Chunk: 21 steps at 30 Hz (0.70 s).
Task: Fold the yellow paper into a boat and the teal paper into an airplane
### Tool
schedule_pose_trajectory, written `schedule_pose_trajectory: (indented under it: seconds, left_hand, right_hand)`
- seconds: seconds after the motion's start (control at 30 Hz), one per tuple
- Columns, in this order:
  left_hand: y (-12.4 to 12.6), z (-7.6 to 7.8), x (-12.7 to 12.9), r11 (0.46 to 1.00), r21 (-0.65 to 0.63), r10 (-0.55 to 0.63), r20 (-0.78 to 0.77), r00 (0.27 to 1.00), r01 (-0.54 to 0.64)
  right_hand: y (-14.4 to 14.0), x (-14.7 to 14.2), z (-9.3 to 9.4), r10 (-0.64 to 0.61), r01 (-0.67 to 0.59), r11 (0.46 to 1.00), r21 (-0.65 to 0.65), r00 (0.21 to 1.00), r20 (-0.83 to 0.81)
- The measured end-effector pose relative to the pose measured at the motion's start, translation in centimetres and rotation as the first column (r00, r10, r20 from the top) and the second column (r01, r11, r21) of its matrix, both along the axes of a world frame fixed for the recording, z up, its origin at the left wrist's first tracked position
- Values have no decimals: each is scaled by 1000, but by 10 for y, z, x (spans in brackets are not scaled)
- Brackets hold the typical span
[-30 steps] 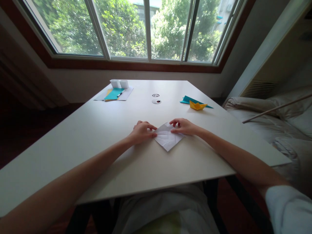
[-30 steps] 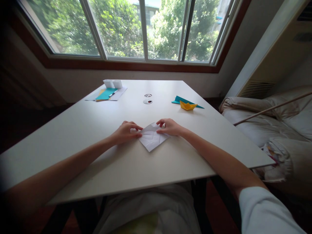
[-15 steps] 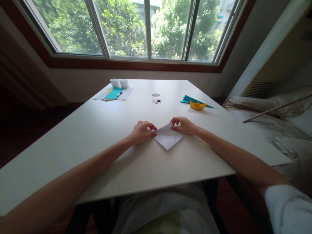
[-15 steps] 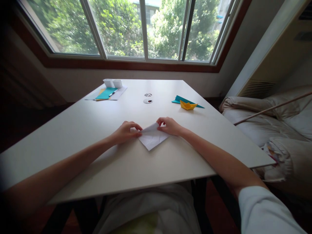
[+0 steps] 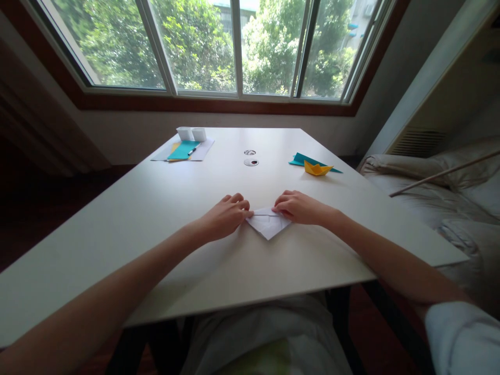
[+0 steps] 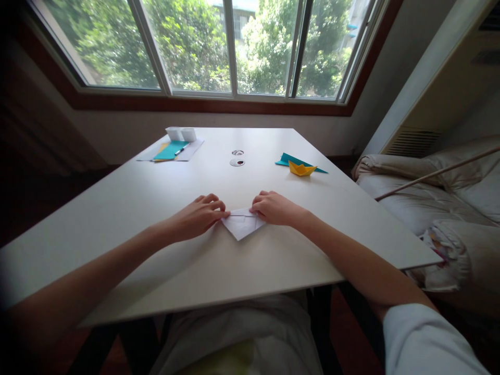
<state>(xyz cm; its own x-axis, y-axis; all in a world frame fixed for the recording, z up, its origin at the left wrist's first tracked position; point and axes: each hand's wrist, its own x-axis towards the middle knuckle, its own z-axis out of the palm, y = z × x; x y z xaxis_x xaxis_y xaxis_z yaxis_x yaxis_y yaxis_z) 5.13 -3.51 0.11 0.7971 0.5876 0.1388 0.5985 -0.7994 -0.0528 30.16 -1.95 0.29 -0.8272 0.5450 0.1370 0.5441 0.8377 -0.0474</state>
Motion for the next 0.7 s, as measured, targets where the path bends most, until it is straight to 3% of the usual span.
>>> schedule_pose_trajectory:
  seconds: [0.23, 0.47, 0.7]
  left_hand:
    - [-1, -9, 9, 987, -48, -151, 14, 988, 152]
    - [-1, -10, 10, 988, -88, -122, 56, 991, 126]
    - [0, -10, 9, 976, -173, -109, 139, 984, 133]
  right_hand:
    - [-11, -13, -4, -127, 121, 985, 124, 991, 38]
    - [-9, -14, -13, 49, -48, 997, 63, 999, -23]
    - [-14, -17, -4, -92, 92, 996, 8, 995, 47]
